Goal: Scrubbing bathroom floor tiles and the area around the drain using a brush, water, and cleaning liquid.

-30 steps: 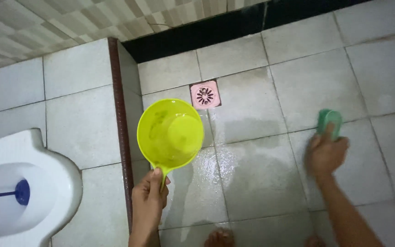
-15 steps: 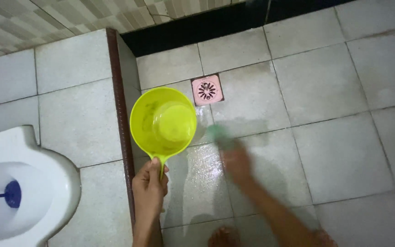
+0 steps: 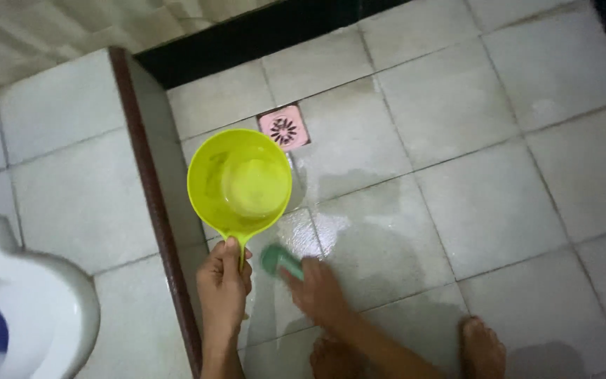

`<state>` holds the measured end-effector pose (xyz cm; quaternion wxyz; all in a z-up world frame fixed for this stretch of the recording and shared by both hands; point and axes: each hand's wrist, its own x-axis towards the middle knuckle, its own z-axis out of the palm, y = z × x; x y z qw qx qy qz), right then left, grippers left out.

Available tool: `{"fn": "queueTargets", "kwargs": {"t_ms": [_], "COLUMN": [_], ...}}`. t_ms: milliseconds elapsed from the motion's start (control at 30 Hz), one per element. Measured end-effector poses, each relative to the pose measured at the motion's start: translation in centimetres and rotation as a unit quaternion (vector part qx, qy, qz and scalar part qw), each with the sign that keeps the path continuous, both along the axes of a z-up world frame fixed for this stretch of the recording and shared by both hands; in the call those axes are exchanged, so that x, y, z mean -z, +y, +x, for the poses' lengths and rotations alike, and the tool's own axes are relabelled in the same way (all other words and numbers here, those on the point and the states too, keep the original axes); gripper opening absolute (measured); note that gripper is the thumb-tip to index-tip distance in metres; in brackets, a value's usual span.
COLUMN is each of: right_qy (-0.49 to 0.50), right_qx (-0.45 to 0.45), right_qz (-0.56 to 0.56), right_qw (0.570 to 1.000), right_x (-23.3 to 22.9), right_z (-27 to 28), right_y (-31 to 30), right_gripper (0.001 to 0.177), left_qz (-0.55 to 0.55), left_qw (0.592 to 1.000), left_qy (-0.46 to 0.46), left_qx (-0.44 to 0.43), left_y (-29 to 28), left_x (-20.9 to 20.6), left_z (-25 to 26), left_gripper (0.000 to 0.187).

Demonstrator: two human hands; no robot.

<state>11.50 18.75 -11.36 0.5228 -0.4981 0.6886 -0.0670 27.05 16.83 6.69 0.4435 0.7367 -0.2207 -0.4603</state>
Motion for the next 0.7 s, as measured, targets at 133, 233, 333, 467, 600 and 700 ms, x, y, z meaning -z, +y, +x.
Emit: {"fn": "queueTargets", "kwargs": {"t_ms": [133,233,333,467,600,700], "right_qy": [0.092,0.255,0.354,0.153,0.074,0.064], "right_qx": [-0.076,0.072,0.050,0.205,-0.012,-0.007], "right_qz": [-0.170,-0.110,-0.233,0.022,0.080,0.042], "right_qw": [0.978,0.958,0.904,0.966,0.994,0.997], "right_x": [-1.0,1.4,2.1,2.7,-3.3,-4.1], "right_z": [-7.7,-20.1,-23.9,-14.4,-11.1,-18.2], "right_y": [-2.4,-5.4,-6.0,-1.0,1.3,-1.6], "right_gripper": [0.034,0.043,0.061,0.070,0.053,0.044], "left_qz": [0.006,0.017,0.048,0.082,0.068,0.054], "left_qw": [1.000,0.999,0.998,0.995,0.994,0.994], "left_qy": [0.008,0.021,0.023,0.025,0.029,0.044], "left_qx": [0.003,0.018,0.042,0.053,0.078,0.080], "left_y": [-1.3,-1.4,-1.7,-2.7,-3.9,-4.4], "left_x": [1.9,3.3,3.8,4.0,5.6,6.9], "left_z": [-1.8,-2.9,-4.0,-6.0,-7.0,-7.7], "left_gripper": [0.044,0.043,0.045,0.045,0.044,0.044]}}
